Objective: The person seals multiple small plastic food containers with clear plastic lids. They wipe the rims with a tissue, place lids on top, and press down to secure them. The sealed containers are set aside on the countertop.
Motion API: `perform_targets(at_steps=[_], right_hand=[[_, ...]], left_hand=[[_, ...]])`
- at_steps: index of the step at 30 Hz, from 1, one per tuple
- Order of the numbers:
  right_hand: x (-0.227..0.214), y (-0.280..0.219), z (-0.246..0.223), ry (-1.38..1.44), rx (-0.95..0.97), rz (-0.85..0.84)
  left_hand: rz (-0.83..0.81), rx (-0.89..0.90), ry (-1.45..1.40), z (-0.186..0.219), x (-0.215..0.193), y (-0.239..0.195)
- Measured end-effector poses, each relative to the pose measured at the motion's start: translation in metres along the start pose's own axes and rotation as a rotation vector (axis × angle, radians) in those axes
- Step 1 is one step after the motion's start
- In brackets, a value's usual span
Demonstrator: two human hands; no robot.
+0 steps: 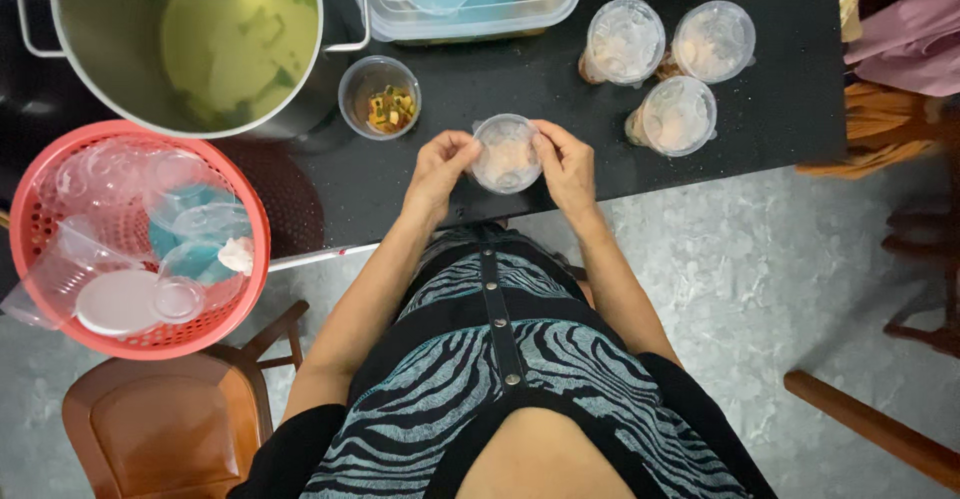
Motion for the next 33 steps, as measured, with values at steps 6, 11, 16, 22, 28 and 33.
perform_targets(at_steps=[6, 11, 16, 22, 28, 33], right_hand=[[0.009, 0.008, -0.01, -0.026, 0.006, -0.059], [0.014, 0.009, -0.018, -0.067, -0.069, -0.037], [0.01, 0.007, -0.013, 0.066, 0.105, -0.043], [0.008, -0.011, 0.0, 0.093, 0.34, -0.065], [0.009, 0.0, -0.013, -0.02, -0.086, 0.017], [0.016, 0.004, -0.007, 0.003, 0.013, 0.015]], left_hand=[[0.004, 0.141, 0.094, 0.017, 0.01, 0.015], [0.041, 0.084, 0.116, 0.0, 0.001, 0.023], [0.1, 0.042, 0.079, -0.008, -0.007, 0.022], [0.199, 0.119, 0.094, 0.002, -0.004, 0.013], [0.005, 0.09, 0.111, 0.01, 0.019, 0.029], [0.028, 0.047, 0.067, 0.004, 0.02, 0.032]])
Point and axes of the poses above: each hand's wrist, its own y-axis towards the middle knuckle, its own x-axis out of the palm, z = x × y, the point moved 6 cm from there along y, towards the middle knuckle, and after that the axes turned 3 degrees about z, right-handed, at the moved point
